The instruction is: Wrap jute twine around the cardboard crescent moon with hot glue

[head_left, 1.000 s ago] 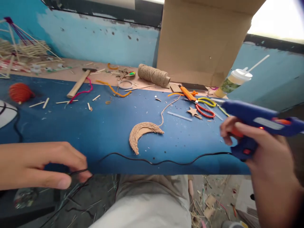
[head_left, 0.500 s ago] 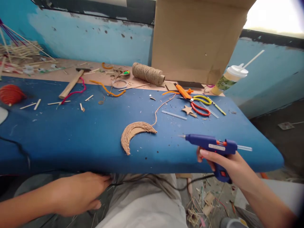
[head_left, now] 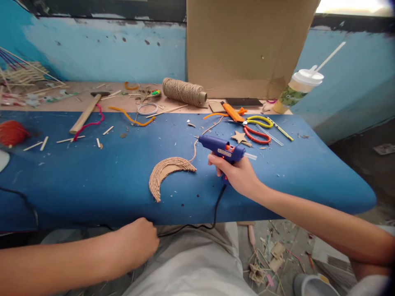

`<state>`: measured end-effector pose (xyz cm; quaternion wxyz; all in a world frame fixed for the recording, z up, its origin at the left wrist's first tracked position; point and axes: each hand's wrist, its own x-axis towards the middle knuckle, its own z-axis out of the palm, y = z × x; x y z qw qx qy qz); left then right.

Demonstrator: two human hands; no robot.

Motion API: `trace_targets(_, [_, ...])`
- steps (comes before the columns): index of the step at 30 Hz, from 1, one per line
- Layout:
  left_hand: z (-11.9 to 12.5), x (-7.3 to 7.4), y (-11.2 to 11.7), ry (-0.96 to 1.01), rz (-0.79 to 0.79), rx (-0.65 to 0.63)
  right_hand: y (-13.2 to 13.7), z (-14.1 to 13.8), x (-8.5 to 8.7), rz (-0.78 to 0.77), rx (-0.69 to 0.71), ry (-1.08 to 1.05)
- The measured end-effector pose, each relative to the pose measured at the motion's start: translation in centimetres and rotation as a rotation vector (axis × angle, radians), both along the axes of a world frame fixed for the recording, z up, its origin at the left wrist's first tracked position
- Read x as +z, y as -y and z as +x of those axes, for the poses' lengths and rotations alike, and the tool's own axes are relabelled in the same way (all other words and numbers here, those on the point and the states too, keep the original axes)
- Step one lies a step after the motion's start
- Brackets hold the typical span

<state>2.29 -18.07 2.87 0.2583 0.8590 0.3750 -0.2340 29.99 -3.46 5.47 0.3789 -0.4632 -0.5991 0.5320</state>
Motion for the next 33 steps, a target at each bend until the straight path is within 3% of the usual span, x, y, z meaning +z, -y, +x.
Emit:
trace_targets(3, [-0.8, 5.0, -3.2, 0.08, -0.293, -0.01, -1.3, -0.9, 0.6, 0.002, 0.057, -0.017])
trace_targets(4, [-1.2, 6.4, -4.7, 0.176, -0.448, 0.082, -1.7, -1.2, 0.8, -0.006, 0.071, -0.02])
trace_targets(5, [-1.6, 7.5, -6.3, 0.314, -0.474, 0.144, -2.1, -1.4, 0.9, -0.015, 0.081, -0.024])
trace_targets(6, [-1.8, 8.0, -7.9, 0.425, -0.375, 0.176, -2.5, -1.5, 1.0, -0.022, 0.087, -0.03])
trace_targets(7, [-1.9, 8.0, -9.5, 0.505, -0.153, 0.234, -2.8, -1.6, 1.0, -0.026, 0.089, -0.038])
trace_targets(8, [-1.9, 7.5, -10.8, 0.534, 0.114, 0.257, -3.0, -1.7, 0.9, -0.027, 0.086, -0.047])
trace_targets(10, [-1.4, 5.5, -12.8, 0.399, 0.629, 0.255, -3.4, -1.6, 0.6, -0.022, 0.067, -0.062])
trace_targets(12, [-0.7, 3.2, -13.8, 0.336, 0.767, 0.241, -3.8, -1.3, 0.2, -0.019, 0.043, -0.07])
trace_targets(16, [-0.1, 0.5, -14.8, 0.325, 0.828, 0.215, -4.5, -0.1, -0.4, -0.013, 0.016, -0.083])
trace_targets(22, [-1.4, -0.1, -16.1, 0.455, 0.846, 0.243, -5.2, 1.0, -0.8, -0.018, 0.012, -0.107])
trace_targets(33, [-3.2, -1.4, -16.0, 0.699, 0.791, 0.321, -4.9, 0.9, -0.9, -0.118, 0.062, -0.04])
